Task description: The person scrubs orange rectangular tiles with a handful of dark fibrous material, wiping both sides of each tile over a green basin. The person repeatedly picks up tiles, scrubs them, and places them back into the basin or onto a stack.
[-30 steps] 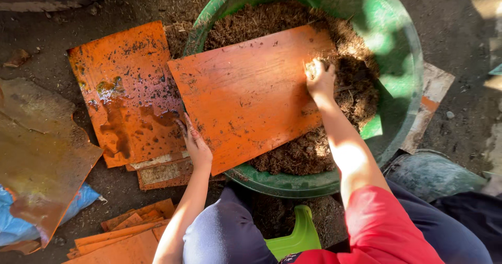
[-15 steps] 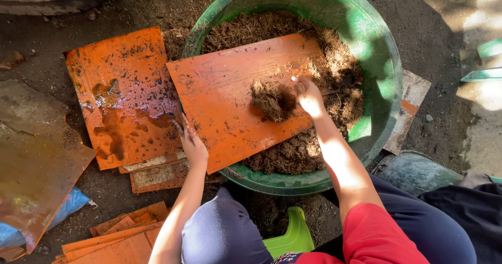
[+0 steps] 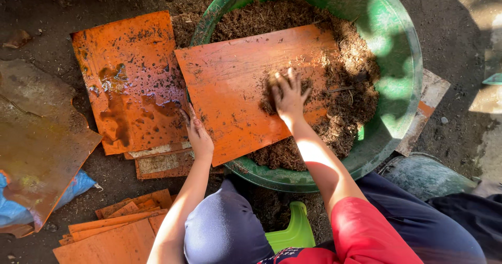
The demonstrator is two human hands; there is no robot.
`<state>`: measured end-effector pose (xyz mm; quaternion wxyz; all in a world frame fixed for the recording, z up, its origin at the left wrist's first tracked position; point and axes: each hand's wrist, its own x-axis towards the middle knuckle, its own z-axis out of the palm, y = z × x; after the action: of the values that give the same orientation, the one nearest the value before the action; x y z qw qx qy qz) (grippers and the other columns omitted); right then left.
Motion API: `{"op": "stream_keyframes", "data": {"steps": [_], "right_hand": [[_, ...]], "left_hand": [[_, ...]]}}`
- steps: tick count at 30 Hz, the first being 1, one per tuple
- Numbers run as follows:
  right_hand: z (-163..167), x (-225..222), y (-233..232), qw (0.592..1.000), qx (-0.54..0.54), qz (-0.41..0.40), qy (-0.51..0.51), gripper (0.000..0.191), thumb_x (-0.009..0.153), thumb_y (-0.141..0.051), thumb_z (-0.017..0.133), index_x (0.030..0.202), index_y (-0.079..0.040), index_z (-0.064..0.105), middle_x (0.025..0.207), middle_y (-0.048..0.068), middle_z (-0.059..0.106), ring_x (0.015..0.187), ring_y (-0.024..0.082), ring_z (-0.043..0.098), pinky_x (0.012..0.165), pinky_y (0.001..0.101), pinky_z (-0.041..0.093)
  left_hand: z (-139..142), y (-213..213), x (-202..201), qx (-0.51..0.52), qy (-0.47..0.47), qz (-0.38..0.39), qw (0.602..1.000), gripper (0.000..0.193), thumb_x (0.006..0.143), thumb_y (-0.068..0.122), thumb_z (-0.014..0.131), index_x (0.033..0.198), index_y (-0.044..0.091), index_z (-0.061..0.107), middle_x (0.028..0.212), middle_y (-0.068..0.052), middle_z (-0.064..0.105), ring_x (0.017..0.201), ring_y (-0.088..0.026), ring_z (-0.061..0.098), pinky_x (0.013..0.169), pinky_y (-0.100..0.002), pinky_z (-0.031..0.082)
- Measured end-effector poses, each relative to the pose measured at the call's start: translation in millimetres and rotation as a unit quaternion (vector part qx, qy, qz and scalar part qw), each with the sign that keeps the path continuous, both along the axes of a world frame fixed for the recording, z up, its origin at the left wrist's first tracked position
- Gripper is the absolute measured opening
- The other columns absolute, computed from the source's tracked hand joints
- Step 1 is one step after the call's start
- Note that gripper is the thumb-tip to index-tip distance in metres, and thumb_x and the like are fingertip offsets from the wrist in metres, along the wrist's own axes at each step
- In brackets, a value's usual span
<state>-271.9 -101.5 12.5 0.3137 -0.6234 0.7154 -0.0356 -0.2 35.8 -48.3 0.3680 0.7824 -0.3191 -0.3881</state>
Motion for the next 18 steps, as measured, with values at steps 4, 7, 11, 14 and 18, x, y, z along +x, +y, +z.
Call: {"op": "stream_keyframes", "data": {"steps": [4,7,11,14,18], "right_hand": [[-4,-38,-28,0.991,0.015,-0.113,0.067,0.046,0.107,-0.043,0.043,0.148,-0.024,0.051,0.169,0.000,0.018,0.157,0.028,0.007,0.126,0.0568,-0.003],[-8,-58,-34,0.975,-0.002,-0.221,0.007,0.044,0.102,-0.036,0.049,0.142,-0.018,0.054,0.166,0.002,0.023,0.153,0.025,0.021,0.127,0.0510,0.010],[-9,-25,3,0.921,-0.098,-0.294,-0.234,0.048,0.103,-0.023,0.054,0.144,-0.003,0.040,0.156,0.014,0.030,0.140,0.032,0.040,0.123,0.0497,0.027],[-2,22,56,0.971,-0.162,-0.012,-0.176,0.034,0.108,-0.017,0.047,0.136,-0.010,0.063,0.148,0.006,0.056,0.141,0.031,0.049,0.119,0.0543,0.042],[4,90,91,0.960,-0.207,0.122,-0.142,0.048,0.094,-0.031,0.061,0.138,-0.013,0.058,0.151,0.011,0.048,0.144,0.034,0.037,0.118,0.0618,0.030]], "left_hand": [[-12,4,0,-0.062,-0.013,-0.008,0.998,0.074,0.107,0.061,0.024,0.150,0.004,0.042,0.137,-0.019,0.053,0.123,-0.037,0.052,0.102,-0.047,0.043],[-17,5,-1,0.011,0.026,0.011,1.000,0.070,0.107,0.058,0.025,0.139,0.002,0.052,0.100,-0.015,0.051,0.094,-0.034,0.052,0.091,-0.044,0.046],[-21,5,-1,-0.019,0.032,0.007,0.999,0.066,0.109,0.059,0.029,0.122,-0.002,0.052,0.094,-0.007,0.047,0.087,-0.023,0.049,0.087,-0.039,0.045],[-22,5,-1,-0.037,0.053,0.023,0.998,0.070,0.105,0.061,0.030,0.132,0.000,0.050,0.098,-0.001,0.050,0.091,-0.017,0.051,0.085,-0.038,0.044],[-20,8,0,-0.001,0.031,0.029,0.999,0.076,0.110,0.064,0.028,0.130,-0.006,0.051,0.098,-0.009,0.048,0.093,-0.025,0.048,0.089,-0.042,0.044]]}}
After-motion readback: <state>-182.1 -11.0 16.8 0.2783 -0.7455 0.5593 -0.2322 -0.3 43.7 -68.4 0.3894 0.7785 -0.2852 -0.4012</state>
